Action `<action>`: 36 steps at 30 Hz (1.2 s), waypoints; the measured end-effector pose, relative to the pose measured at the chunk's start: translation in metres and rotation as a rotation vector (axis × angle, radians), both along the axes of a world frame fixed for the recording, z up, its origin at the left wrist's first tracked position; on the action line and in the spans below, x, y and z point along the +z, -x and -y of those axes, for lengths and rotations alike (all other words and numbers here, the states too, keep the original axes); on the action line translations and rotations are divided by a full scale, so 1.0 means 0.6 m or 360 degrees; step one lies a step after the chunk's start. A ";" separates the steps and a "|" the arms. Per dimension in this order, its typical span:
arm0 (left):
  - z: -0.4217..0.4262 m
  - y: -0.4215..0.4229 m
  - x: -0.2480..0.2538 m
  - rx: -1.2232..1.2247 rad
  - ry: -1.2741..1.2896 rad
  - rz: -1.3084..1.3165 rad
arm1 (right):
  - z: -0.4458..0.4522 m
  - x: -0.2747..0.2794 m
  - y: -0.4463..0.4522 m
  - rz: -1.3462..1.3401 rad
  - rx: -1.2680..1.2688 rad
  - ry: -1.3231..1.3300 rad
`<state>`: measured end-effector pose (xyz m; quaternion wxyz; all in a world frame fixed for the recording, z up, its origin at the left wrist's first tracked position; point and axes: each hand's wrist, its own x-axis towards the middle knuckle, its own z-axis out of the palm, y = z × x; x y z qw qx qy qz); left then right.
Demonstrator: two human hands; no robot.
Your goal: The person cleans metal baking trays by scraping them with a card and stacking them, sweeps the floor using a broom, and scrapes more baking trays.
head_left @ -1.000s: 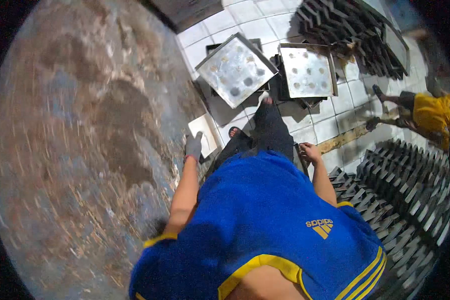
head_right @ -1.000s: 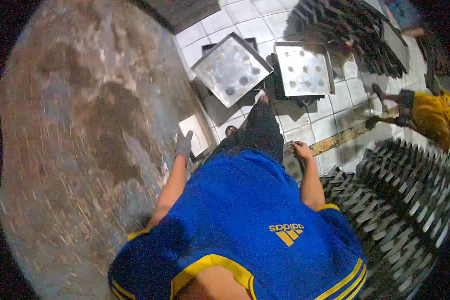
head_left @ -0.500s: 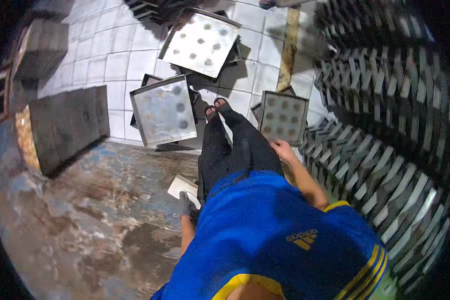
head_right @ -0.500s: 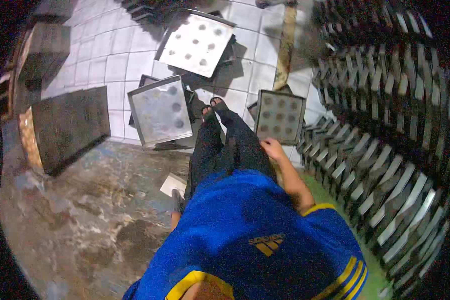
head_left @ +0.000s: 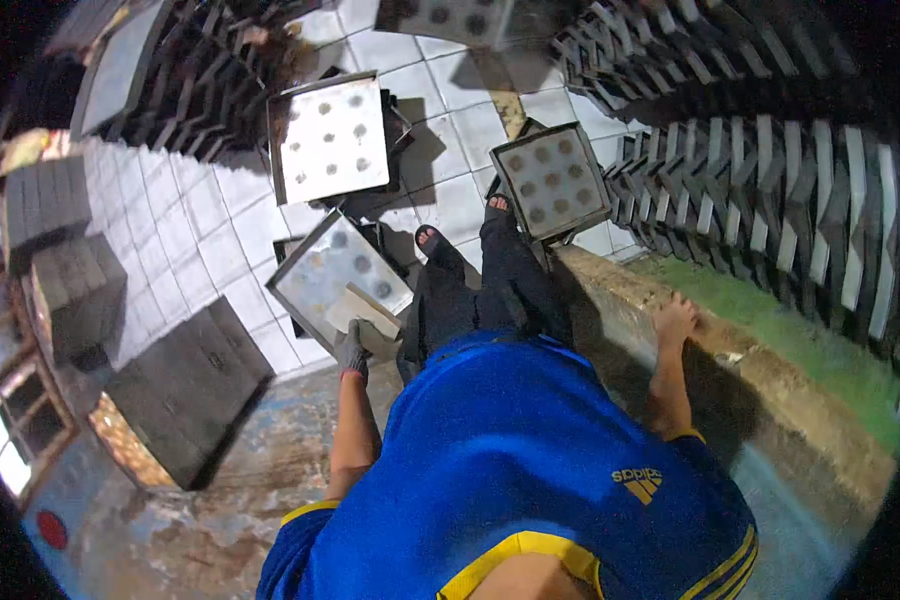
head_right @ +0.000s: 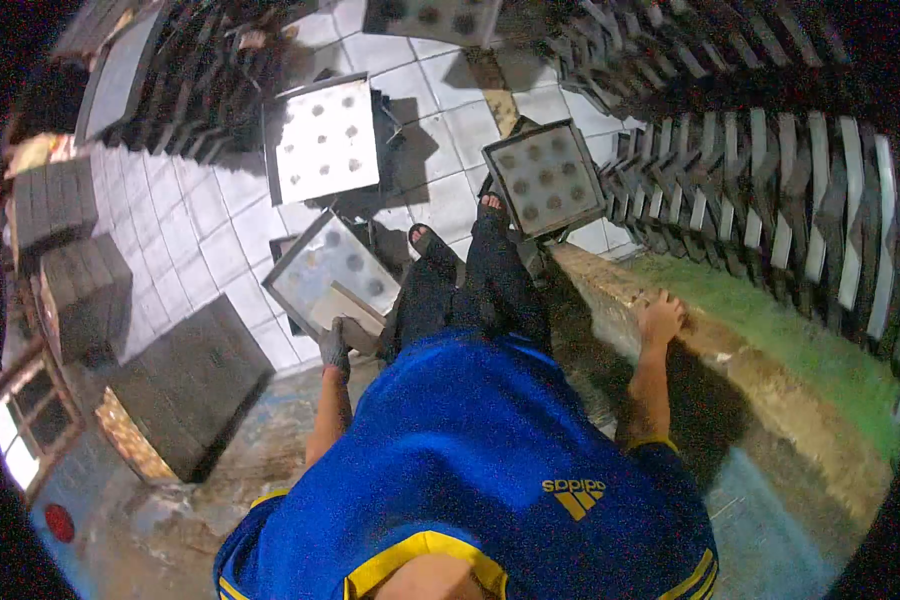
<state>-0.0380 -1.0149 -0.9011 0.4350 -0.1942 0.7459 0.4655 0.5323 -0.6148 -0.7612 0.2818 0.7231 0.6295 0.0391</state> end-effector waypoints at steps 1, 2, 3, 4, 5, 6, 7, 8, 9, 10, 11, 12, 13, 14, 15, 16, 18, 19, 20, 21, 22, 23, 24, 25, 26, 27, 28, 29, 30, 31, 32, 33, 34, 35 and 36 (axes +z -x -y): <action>-0.014 0.012 -0.003 -0.0046 -0.0096 -0.0097 | 0.002 0.014 0.015 0.0084 -0.0147 0.0189; -0.028 0.023 -0.001 -0.0077 -0.0121 -0.0108 | 0.005 0.020 0.018 0.0069 -0.0178 0.0166; -0.034 0.035 -0.001 -0.0137 -0.0126 -0.0169 | 0.004 0.024 0.024 0.0101 -0.0171 0.0217; -0.037 0.043 -0.005 -0.0189 -0.0126 -0.0228 | 0.003 0.027 0.028 0.0136 -0.0155 0.0273; -0.039 0.054 -0.012 -0.0281 -0.0107 -0.0245 | 0.002 0.030 0.031 0.0132 -0.0162 0.0273; -0.031 0.063 -0.018 -0.0287 -0.0099 -0.0245 | 0.005 0.031 0.034 0.0149 -0.0169 0.0288; -0.026 0.073 -0.024 -0.0308 -0.0128 -0.0201 | 0.005 0.034 0.039 0.0163 -0.0174 0.0300; -0.026 0.082 -0.032 -0.0326 -0.0165 -0.0161 | 0.003 0.038 0.042 0.0153 -0.0175 0.0296; -0.030 0.085 -0.023 -0.0330 -0.0168 -0.0170 | 0.002 0.044 0.045 0.0154 -0.0169 0.0326; -0.034 0.090 -0.011 -0.0269 -0.0205 -0.0157 | 0.002 0.046 0.048 0.0153 -0.0165 0.0356; -0.041 0.094 -0.003 -0.0212 -0.0245 -0.0144 | 0.002 0.041 0.047 0.0143 -0.0174 0.0349; -0.042 0.102 -0.005 -0.0223 -0.0253 -0.0150 | 0.003 0.037 0.045 0.0147 -0.0182 0.0326; -0.041 0.111 -0.007 -0.0214 -0.0163 -0.0158 | 0.003 0.033 0.041 0.0152 -0.0191 0.0302; -0.043 0.117 -0.011 -0.0205 -0.0071 -0.0165 | 0.004 0.031 0.036 0.0147 -0.0204 0.0298; -0.050 0.120 -0.007 -0.0219 -0.0074 -0.0168 | 0.007 0.032 0.033 0.0116 -0.0138 0.0253; -0.056 0.124 -0.003 -0.0138 -0.0132 -0.0192 | 0.010 0.031 0.031 0.0085 -0.0072 0.0210; -0.069 0.140 -0.003 -0.0073 -0.0189 -0.0223 | 0.002 0.039 0.036 -0.0047 -0.0169 0.0139; -0.070 0.152 -0.008 -0.0129 -0.0200 -0.0209 | -0.002 0.042 0.039 -0.0171 -0.0255 0.0070; -0.071 0.160 -0.012 -0.0189 -0.0208 -0.0192 | -0.001 0.043 0.037 -0.0175 -0.0275 0.0080; -0.084 0.161 0.003 -0.0212 -0.0201 -0.0193 | -0.004 0.044 0.031 -0.0262 -0.0263 0.0017; -0.102 0.157 0.024 -0.0263 -0.0211 -0.0230 | -0.009 0.049 0.029 -0.0346 -0.0250 -0.0051; -0.121 0.153 0.045 -0.0316 -0.0219 -0.0266 | -0.012 0.051 0.029 -0.0344 -0.0272 -0.0048; -0.128 0.158 0.045 -0.0340 -0.0211 -0.0263 | -0.011 0.056 0.037 -0.0305 -0.0240 -0.0109; -0.127 0.160 0.045 -0.0408 -0.0204 -0.0280 | -0.003 0.057 0.040 -0.0264 -0.0209 -0.0161; -0.120 0.163 0.049 -0.0473 -0.0194 -0.0297 | 0.003 0.053 0.033 -0.0261 -0.0232 -0.0142; -0.115 0.164 0.058 -0.0490 -0.0182 -0.0296 | 0.004 0.049 0.027 -0.0279 -0.0196 -0.0106; -0.116 0.160 0.064 -0.0478 -0.0229 -0.0255 | -0.002 0.045 0.022 -0.0301 -0.0150 -0.0083; -0.121 0.156 0.067 -0.0460 -0.0283 -0.0214 | -0.004 0.042 0.021 -0.0305 -0.0148 -0.0093; -0.121 0.153 0.067 -0.0452 -0.0290 -0.0218 | -0.005 0.040 0.022 -0.0268 -0.0140 -0.0140; -0.113 0.146 0.066 -0.0443 -0.0256 -0.0203 | -0.005 0.033 0.020 -0.0229 -0.0131 -0.0177; -0.103 0.144 0.070 -0.0436 -0.0218 -0.0190 | -0.006 0.028 0.022 -0.0233 -0.0125 -0.0169; -0.091 0.143 0.070 -0.0450 -0.0098 -0.0156 | -0.003 0.024 0.022 -0.0259 -0.0151 -0.0175; -0.074 0.144 0.056 -0.0453 -0.0094 -0.0158 | -0.003 0.024 0.023 -0.0285 -0.0180 -0.0187; -0.064 0.143 0.039 -0.0456 -0.0028 -0.0174 | -0.003 0.025 0.023 -0.0288 -0.0186 -0.0194; -0.053 0.145 0.024 -0.0461 0.0040 -0.0188 | 0.000 0.034 0.029 -0.0260 -0.0123 -0.0201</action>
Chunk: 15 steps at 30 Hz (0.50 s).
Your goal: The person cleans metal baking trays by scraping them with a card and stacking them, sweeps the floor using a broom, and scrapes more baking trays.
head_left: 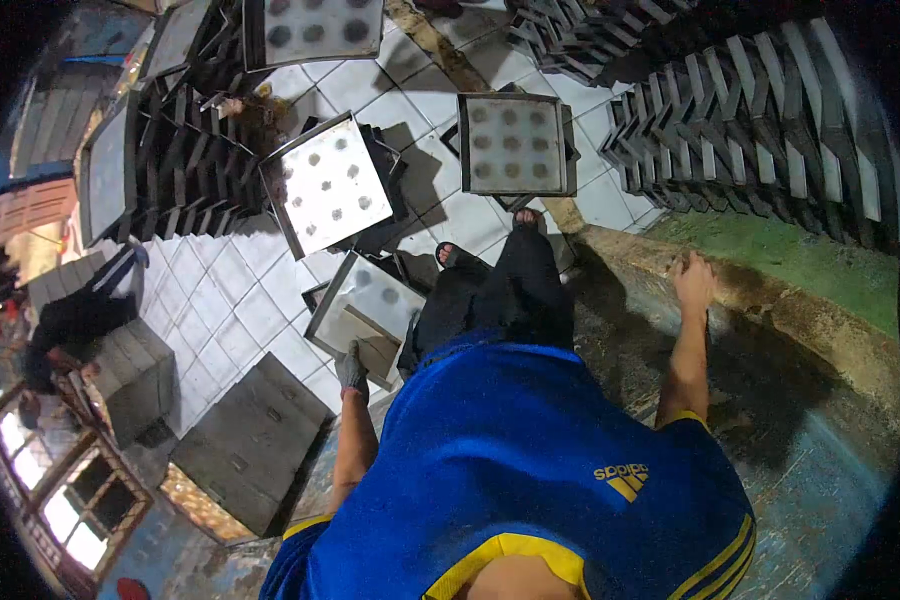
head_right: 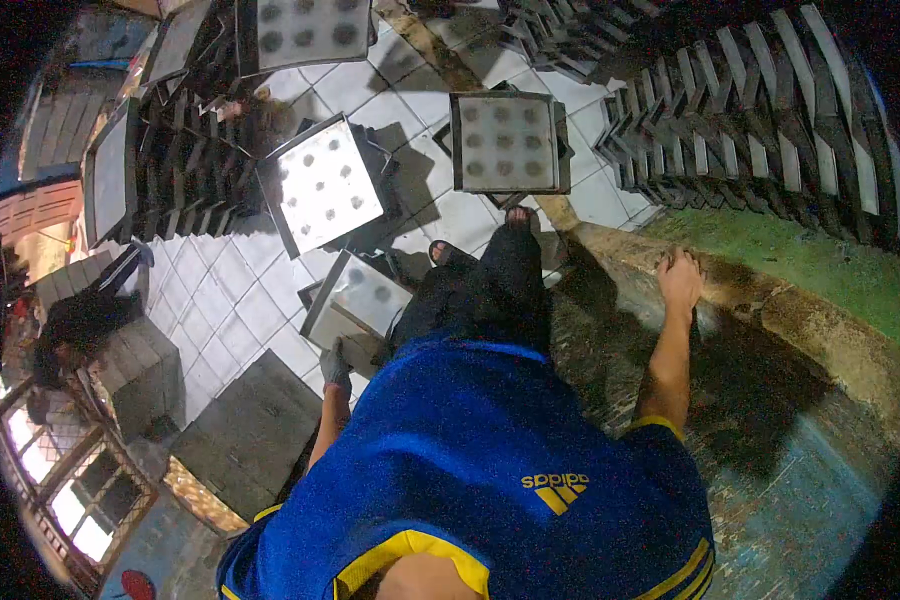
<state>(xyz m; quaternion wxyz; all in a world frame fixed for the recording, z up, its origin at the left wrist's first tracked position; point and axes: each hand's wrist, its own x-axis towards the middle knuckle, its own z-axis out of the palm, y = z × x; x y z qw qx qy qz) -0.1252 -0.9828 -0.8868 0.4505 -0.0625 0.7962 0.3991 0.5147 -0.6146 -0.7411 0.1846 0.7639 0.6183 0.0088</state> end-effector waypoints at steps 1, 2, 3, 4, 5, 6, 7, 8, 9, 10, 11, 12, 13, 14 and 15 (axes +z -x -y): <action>0.006 0.003 -0.001 -0.0121 -0.0036 -0.0015 | 0.004 0.005 0.002 0.0033 0.0060 -0.0004; 0.009 0.005 -0.009 -0.0128 -0.0029 -0.0017 | 0.007 0.002 -0.003 0.0031 0.0053 0.0003; 0.006 0.008 -0.009 -0.0156 -0.0033 -0.0009 | 0.007 0.002 -0.005 0.0007 0.0067 -0.0024; 0.000 0.013 -0.010 -0.0183 -0.0040 -0.0002 | 0.006 0.001 -0.006 -0.0018 0.0082 -0.0055; -0.009 0.020 -0.012 -0.0183 -0.0043 -0.0007 | 0.004 0.000 -0.008 -0.0023 0.0082 -0.0058; -0.026 0.028 -0.004 -0.0374 -0.0057 -0.0163 | 0.004 0.003 -0.007 -0.0036 0.0108 -0.0057; -0.042 0.035 -0.002 -0.0563 -0.0069 -0.0319 | 0.006 0.002 -0.010 -0.0049 0.0136 -0.0055; -0.063 0.045 -0.004 -0.0553 -0.0073 -0.0322 | 0.004 -0.001 -0.010 -0.0051 0.0145 -0.0060; -0.083 0.058 -0.008 -0.0432 -0.0156 -0.0255 | 0.004 -0.009 -0.015 -0.0081 0.0135 -0.0099; -0.095 0.068 -0.015 -0.0307 -0.0237 -0.0189 | 0.004 -0.011 -0.016 -0.0113 0.0129 -0.0136; -0.106 0.076 -0.022 -0.0286 -0.0239 -0.0192 | 0.003 -0.012 -0.019 -0.0114 0.0150 -0.0139; -0.118 0.084 -0.030 -0.0301 -0.0289 -0.0258 | 0.001 -0.007 -0.013 -0.0096 0.0106 -0.0095; -0.135 0.084 -0.026 -0.0315 -0.0337 -0.0324 | -0.001 -0.009 -0.013 -0.0077 0.0062 -0.0049; -0.147 0.079 -0.022 -0.0295 -0.0336 -0.0326 | -0.003 -0.014 -0.013 -0.0077 0.0083 -0.0049; -0.173 0.063 0.013 -0.0176 -0.0415 -0.0243 | -0.001 -0.032 -0.026 -0.0112 0.0020 -0.0096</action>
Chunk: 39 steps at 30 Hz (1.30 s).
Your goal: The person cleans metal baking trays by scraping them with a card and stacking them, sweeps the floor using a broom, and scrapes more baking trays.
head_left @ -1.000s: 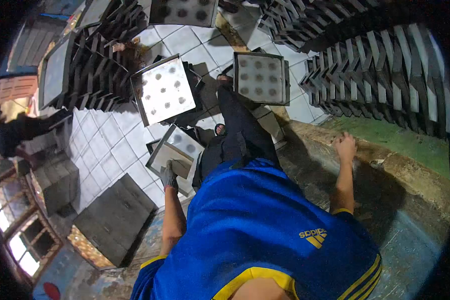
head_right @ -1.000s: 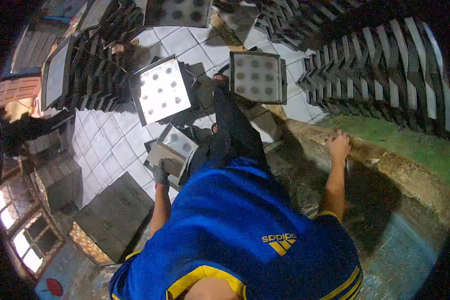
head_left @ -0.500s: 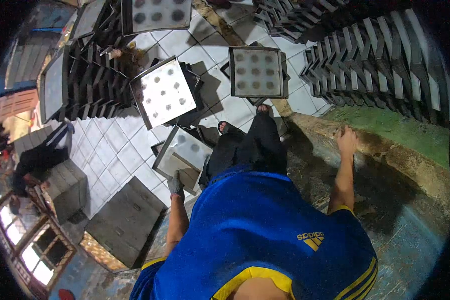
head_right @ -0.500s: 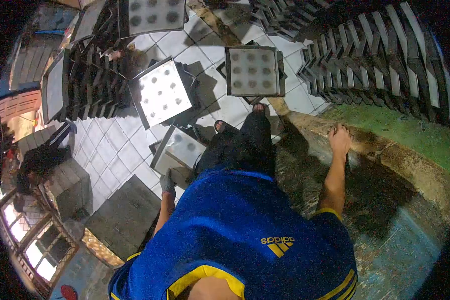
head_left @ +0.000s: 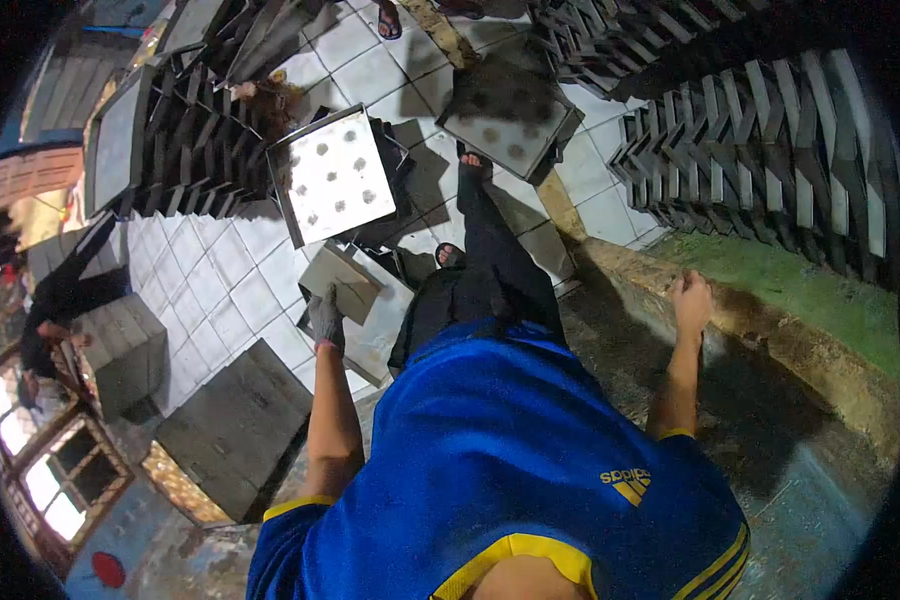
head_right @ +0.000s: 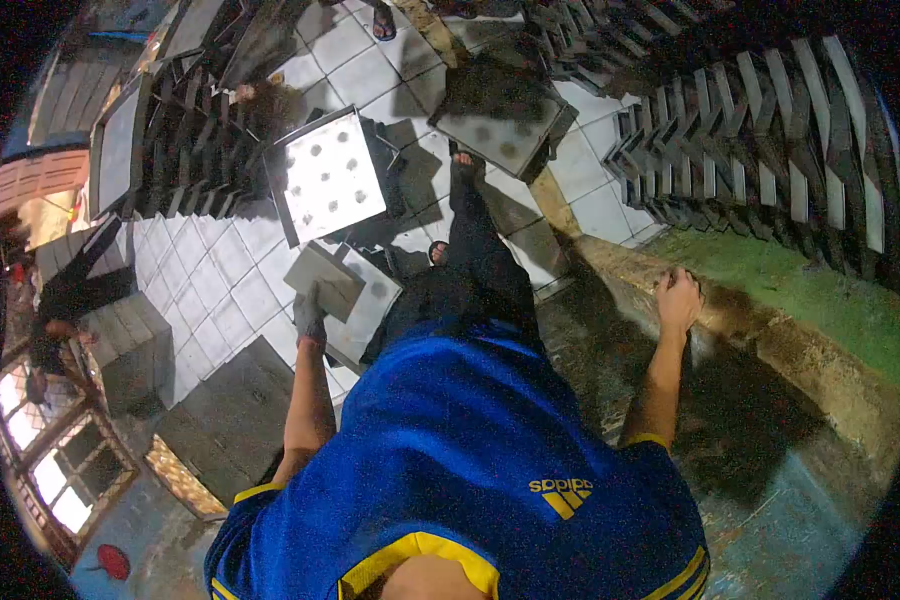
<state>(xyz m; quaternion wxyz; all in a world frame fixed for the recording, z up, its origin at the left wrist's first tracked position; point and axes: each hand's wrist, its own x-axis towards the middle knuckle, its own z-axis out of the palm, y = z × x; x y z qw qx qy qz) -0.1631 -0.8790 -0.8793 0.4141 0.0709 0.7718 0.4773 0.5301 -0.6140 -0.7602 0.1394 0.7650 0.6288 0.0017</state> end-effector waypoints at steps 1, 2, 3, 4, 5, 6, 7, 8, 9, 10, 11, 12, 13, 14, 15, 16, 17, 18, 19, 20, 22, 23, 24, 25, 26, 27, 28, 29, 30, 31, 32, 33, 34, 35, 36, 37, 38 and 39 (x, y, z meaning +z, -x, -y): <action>-0.023 -0.012 0.025 0.0099 -0.0084 0.0105 | 0.001 -0.013 -0.010 -0.0033 -0.0065 -0.0046; -0.034 -0.012 0.024 0.0068 -0.0070 0.0066 | 0.001 -0.016 -0.010 -0.0020 -0.0049 -0.0049; -0.042 -0.014 0.020 0.0084 -0.0073 0.0079 | 0.002 -0.019 -0.007 -0.0120 -0.0105 -0.0024; -0.051 -0.015 0.016 0.0115 -0.0069 0.0130 | 0.000 -0.022 -0.004 -0.0221 -0.0163 -0.0001; -0.062 -0.017 0.014 0.0145 -0.0068 0.0178 | -0.005 -0.023 -0.001 -0.0211 -0.0150 -0.0010; -0.068 -0.020 0.001 0.0200 -0.0135 0.0207 | -0.009 -0.032 0.000 -0.0507 -0.0237 0.0006; -0.074 -0.023 -0.009 0.0205 -0.0143 0.0214 | -0.011 -0.049 0.002 -0.0804 -0.0326 0.0025; -0.082 -0.027 -0.018 0.0275 -0.0159 0.0297 | -0.020 -0.114 -0.035 -0.0981 -0.0206 -0.0016; -0.089 -0.032 -0.031 0.0343 -0.0173 0.0379 | -0.032 -0.120 -0.018 -0.0977 -0.0203 -0.0023; -0.094 -0.046 -0.048 0.0400 -0.0200 0.0448 | -0.046 -0.128 0.022 -0.1338 -0.0473 0.0107; -0.091 -0.052 -0.088 0.0536 -0.0312 0.0575 | -0.066 -0.139 0.065 -0.1699 -0.0744 0.0240; -0.118 -0.076 -0.065 0.0549 -0.0237 0.0563 | -0.089 -0.174 0.098 -0.1942 -0.0723 0.0356; -0.145 -0.099 -0.044 0.0558 -0.0159 0.0550 | -0.110 -0.212 0.135 -0.2186 -0.0700 0.0474; -0.129 -0.110 -0.122 0.0457 -0.0198 0.0609 | -0.136 -0.232 0.194 -0.2203 -0.0793 0.0640; -0.109 -0.124 -0.205 0.0359 -0.0241 0.0667 | -0.169 -0.256 0.257 -0.2214 -0.0877 0.0808; -0.104 -0.148 -0.217 0.0348 -0.0277 0.0638 | -0.202 -0.303 0.308 -0.2035 -0.0764 0.1006; -0.162 -0.179 -0.159 0.0455 -0.0097 0.0759 | -0.233 -0.373 0.347 -0.1851 -0.0654 0.1191; -0.228 -0.211 -0.085 0.0575 0.0078 0.0881 | -0.270 -0.456 0.376 -0.1829 -0.0717 0.1397; -0.202 -0.247 -0.155 0.0568 0.0010 0.0843 | -0.305 -0.539 0.408 -0.1808 -0.0784 0.1606; -0.175 -0.282 -0.227 0.0561 -0.0057 0.0807 | -0.339 -0.595 0.451 -0.1681 -0.0767 0.1544; -0.208 -0.338 -0.325 0.0721 0.0004 0.0834 | -0.413 -0.805 0.479 -0.1528 -0.0774 0.1343; -0.219 -0.362 -0.311 0.0805 0.0083 0.0820 | -0.434 -0.913 0.479 -0.1504 -0.0813 0.1384; -0.227 -0.383 -0.308 0.0841 0.0191 0.0837 | -0.446 -1.012 0.474 -0.1688 -0.0941 0.1364; -0.242 -0.399 -0.310 0.0524 0.0362 0.0670 | -0.466 -1.114 0.471 -0.1863 -0.1075 0.1326; -0.267 -0.410 -0.328 0.0803 0.0389 0.0866 | -0.509 -1.222 0.473 -0.2050 -0.1179 0.1241; -0.291 -0.422 -0.345 0.1113 0.0418 0.1033 | -0.521 -1.378 0.447 -0.2156 -0.1517 0.1268; -0.281 -0.446 -0.373 0.1161 0.0563 0.1045 | -0.557 -1.402 0.452 -0.1944 -0.0941 0.1194; -0.271 -0.467 -0.392 0.1201 0.0695 0.1054 | -0.595 -1.292 0.509 -0.1978 -0.1632 0.1076; -0.273 -0.483 -0.402 0.1210 0.0732 0.1063 | -0.621 -1.338 0.507 -0.2037 -0.1581 0.0981; -0.274 -0.497 -0.398 0.1146 0.0738 0.1086 | -0.641 -1.373 0.502 -0.2009 -0.1603 0.0992; -0.297 -0.499 -0.392 0.1116 0.0752 0.1104 | -0.673 -1.362 0.524 -0.2069 -0.1757 0.0877; -0.327 -0.499 -0.384 0.1085 0.0765 0.1122 | -0.686 -1.373 0.530 -0.2127 -0.1903 0.0751; -0.362 -0.496 -0.380 0.1021 0.0838 0.1102 | -0.693 -1.379 0.536 -0.2105 -0.1913 0.0758; -0.389 -0.496 -0.382 0.0958 0.0907 0.1083 | -0.699 -1.397 0.535 -0.2142 -0.1882 0.0714; -0.352 -0.515 -0.393 0.1049 0.0871 0.1108 | -0.707 -1.409 0.533 -0.2190 -0.1840 0.0671; -0.315 -0.534 -0.405 0.1140 0.0835 0.1132 | -0.706 -1.433 0.523 -0.2183 -0.1830 0.0679; -0.311 -0.542 -0.410 0.1218 0.0925 0.1149 | -0.695 -1.466 0.508 -0.2239 -0.1776 0.0771; -0.309 -0.541 -0.409 0.1373 0.0775 0.1366 | -0.692 -1.481 0.499 -0.2297 -0.1719 0.0859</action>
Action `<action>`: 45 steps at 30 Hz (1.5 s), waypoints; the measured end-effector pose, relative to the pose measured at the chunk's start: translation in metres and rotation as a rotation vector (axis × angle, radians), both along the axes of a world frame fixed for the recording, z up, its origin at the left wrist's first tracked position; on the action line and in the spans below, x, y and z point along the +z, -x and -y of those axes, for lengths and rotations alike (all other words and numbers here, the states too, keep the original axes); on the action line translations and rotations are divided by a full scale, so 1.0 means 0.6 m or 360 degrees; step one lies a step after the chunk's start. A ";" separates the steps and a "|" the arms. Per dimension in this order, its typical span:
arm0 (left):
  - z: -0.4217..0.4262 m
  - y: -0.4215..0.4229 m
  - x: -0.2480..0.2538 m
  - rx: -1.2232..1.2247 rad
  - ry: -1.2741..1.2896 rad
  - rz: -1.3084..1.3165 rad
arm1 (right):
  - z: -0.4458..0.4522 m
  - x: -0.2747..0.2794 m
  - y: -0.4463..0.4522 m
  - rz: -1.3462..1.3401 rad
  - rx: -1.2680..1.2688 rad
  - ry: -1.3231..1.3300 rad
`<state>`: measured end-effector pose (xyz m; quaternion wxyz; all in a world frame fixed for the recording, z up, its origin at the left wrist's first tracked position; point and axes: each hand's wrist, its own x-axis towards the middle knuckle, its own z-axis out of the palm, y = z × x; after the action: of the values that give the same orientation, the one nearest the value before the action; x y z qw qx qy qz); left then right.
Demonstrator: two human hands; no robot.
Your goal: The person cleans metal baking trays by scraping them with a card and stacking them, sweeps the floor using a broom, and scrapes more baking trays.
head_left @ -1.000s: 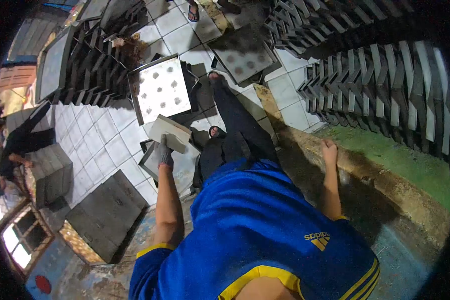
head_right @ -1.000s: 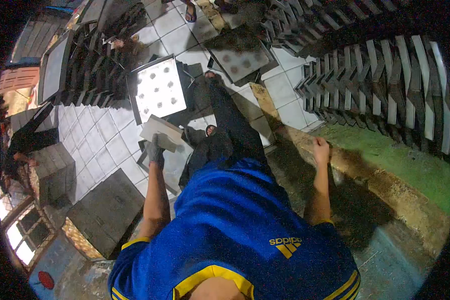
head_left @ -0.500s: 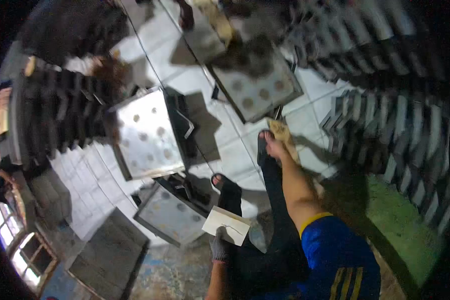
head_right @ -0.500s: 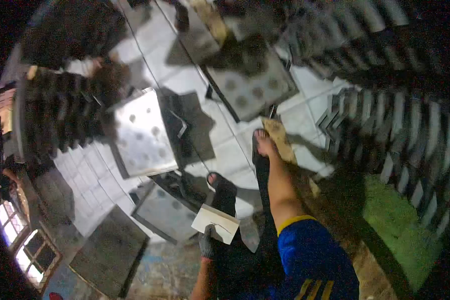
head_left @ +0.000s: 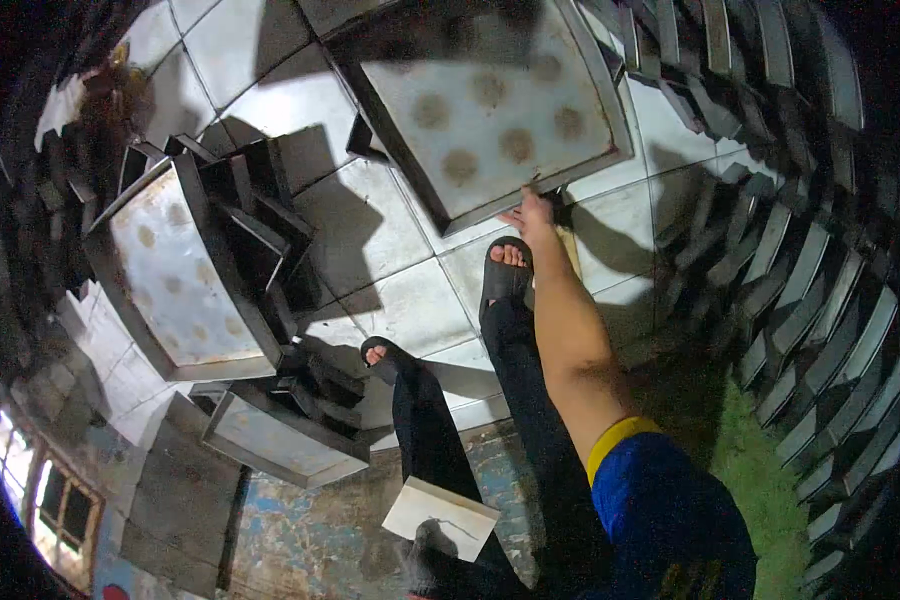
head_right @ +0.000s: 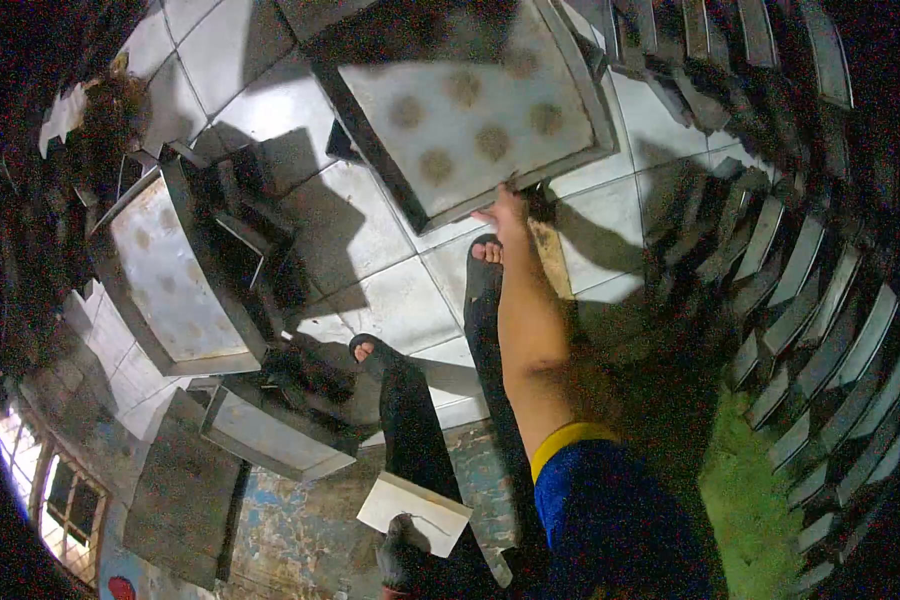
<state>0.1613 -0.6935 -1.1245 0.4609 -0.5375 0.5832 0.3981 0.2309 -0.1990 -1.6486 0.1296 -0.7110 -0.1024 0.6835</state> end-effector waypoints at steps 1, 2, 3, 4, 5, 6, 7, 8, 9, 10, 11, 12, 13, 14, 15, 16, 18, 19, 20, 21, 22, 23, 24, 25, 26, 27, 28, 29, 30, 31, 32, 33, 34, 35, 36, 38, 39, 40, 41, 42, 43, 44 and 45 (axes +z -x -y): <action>0.002 0.001 0.001 0.0239 -0.0098 0.0118 | 0.010 0.042 0.011 -0.0103 0.0011 -0.0120; -0.021 -0.001 0.004 0.0253 -0.0107 0.0119 | 0.018 0.051 0.017 -0.0017 0.0000 0.0069; -0.067 0.003 0.010 0.0095 -0.0083 0.0104 | 0.026 0.058 0.021 0.0063 -0.0020 0.0259; -0.119 0.012 0.013 -0.0067 -0.0060 0.0085 | 0.028 0.088 0.039 0.0007 -0.0022 0.0222; -0.166 0.027 0.019 -0.0236 -0.0028 0.0059 | 0.021 0.082 0.047 -0.0001 -0.0016 0.0218; -0.197 0.040 0.029 -0.0404 0.0021 0.0035 | 0.024 0.074 0.051 -0.0013 -0.0017 0.0330; -0.205 0.046 0.036 -0.0570 0.0073 0.0017 | 0.031 0.069 0.051 -0.0022 -0.0016 0.0446; -0.178 0.040 0.037 -0.0558 0.0082 0.0016 | 0.038 0.067 0.043 -0.0022 -0.0004 0.0455; -0.128 0.028 0.033 -0.0217 -0.0064 -0.0019 | 0.039 0.077 0.035 -0.0151 0.0128 0.0309; -0.086 0.015 0.020 0.0133 -0.0202 -0.0070 | 0.032 0.103 0.041 -0.0200 0.0214 0.0299; -0.049 0.005 0.003 0.0145 -0.0104 0.0039 | 0.026 0.132 0.046 -0.0249 0.0301 0.0285; -0.007 -0.011 -0.008 0.0177 0.0015 0.0127 | 0.017 0.182 0.070 -0.0225 0.0352 0.0422; -0.013 -0.012 -0.021 0.0290 -0.0006 -0.0006 | 0.027 0.210 0.085 -0.0173 0.0637 0.0492; -0.013 -0.001 -0.021 -0.0028 -0.0009 -0.0018 | 0.046 0.237 0.102 -0.0132 0.0941 0.0534; -0.060 0.033 -0.016 -0.0360 0.0007 -0.0027 | 0.085 0.271 0.107 -0.0358 0.1328 0.0441; -0.106 0.068 -0.012 -0.0679 0.0040 -0.0035 | 0.129 0.316 0.104 -0.0579 0.1701 0.0340; -0.096 0.089 -0.017 -0.0689 -0.0269 -0.0028 | 0.204 0.463 0.137 -0.0927 0.2008 0.0759; -0.126 0.104 -0.011 -0.0618 -0.0308 -0.0249 | 0.242 0.539 0.149 -0.1045 0.2003 0.0899; -0.129 0.110 -0.010 -0.0513 -0.0307 -0.0214 | 0.278 0.596 0.149 -0.1154 0.1990 0.1049; -0.115 0.101 -0.022 -0.0470 -0.0331 -0.0294 | 0.319 0.621 0.127 -0.1221 0.2128 0.0848; -0.114 0.116 -0.020 -0.0499 -0.0350 -0.0322 | 0.348 0.632 0.120 -0.1299 0.2260 0.0636; -0.115 0.122 -0.016 -0.0364 -0.0371 -0.0371 | 0.351 0.677 0.162 -0.1165 0.2500 0.0689; -0.107 0.133 -0.015 -0.0237 -0.0406 -0.0422 | 0.367 0.688 0.176 -0.1174 0.2576 0.0709; -0.081 0.143 -0.017 -0.0171 -0.0402 -0.0450 | 0.391 0.694 0.182 -0.1116 0.2511 0.0656; -0.053 0.151 -0.021 -0.0319 -0.0485 -0.0476 | 0.413 0.699 0.192 -0.1057 0.2439 0.0607; -0.020 0.156 -0.028 -0.0469 -0.0562 -0.0503 | 0.420 0.716 0.227 -0.1031 0.2767 0.0289; 0.032 0.153 -0.045 -0.0543 -0.0577 -0.0686 | 0.444 0.717 0.238 -0.1041 0.2830 0.0303; 0.100 0.156 -0.078 -0.0555 -0.0365 -0.0772 | 0.469 0.714 0.248 -0.0876 0.2749 0.0278; 0.168 0.158 -0.112 -0.0568 -0.0143 -0.0849 | 0.489 0.710 0.253 -0.0706 0.2663 0.0248; 0.236 0.161 -0.145 -0.0580 0.0078 -0.0913 | 0.501 0.691 0.258 -0.0699 0.2719 0.0268; 0.312 0.168 -0.186 -0.0537 0.0333 -0.0979 | 0.505 0.661 0.262 -0.0717 0.2880 0.0122; 0.387 0.179 -0.228 -0.0382 0.0523 -0.1002 | 0.512 0.632 0.266 -0.0736 0.3033 -0.0029; 0.459 0.188 -0.272 -0.0181 0.0681 -0.1012 | 0.530 0.614 0.270 -0.0750 0.3176 -0.0185; 0.523 0.199 -0.312 0.0088 0.0717 -0.1021 | 0.578 0.661 0.292 -0.0637 0.2289 0.0288; 0.580 0.211 -0.352 0.0378 0.0719 -0.1029 | 0.605 0.670 0.308 -0.0599 0.2332 0.0289; 0.665 0.244 -0.421 0.0940 0.0503 -0.1008 | 0.645 0.670 0.343 -0.0515 0.2288 0.0498; 0.698 0.257 -0.456 0.1095 0.0373 -0.0951 | 0.670 0.670 0.358 -0.0505 0.2397 0.0449; 0.729 0.259 -0.494 0.1166 0.0263 -0.0865 | 0.697 0.673 0.376 -0.0460 0.2451 0.0419; 0.777 0.234 -0.558 0.1013 0.0248 -0.0701 | 0.726 0.679 0.396 -0.0400 0.2516 0.0377; 0.824 0.211 -0.619 0.0856 0.0220 -0.0542 | 0.756 0.683 0.419 -0.0349 0.2577 0.0338; 0.803 0.218 -0.590 0.0903 0.0205 -0.0530 | 0.782 0.685 0.443 -0.0335 0.2730 0.0278; 0.779 0.222 -0.549 0.1015 0.0216 -0.0682 | 0.818 0.695 0.469 -0.0313 0.2769 0.0276; 0.755 0.240 -0.494 0.1124 0.0233 -0.0850 | 0.859 0.710 0.506 -0.0317 0.3057 0.0166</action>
<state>0.0174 -1.1462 -1.4208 0.0909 -0.6131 0.4892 0.6136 -0.0728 -0.7143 -1.2228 -0.5081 -0.2677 -0.5982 0.5589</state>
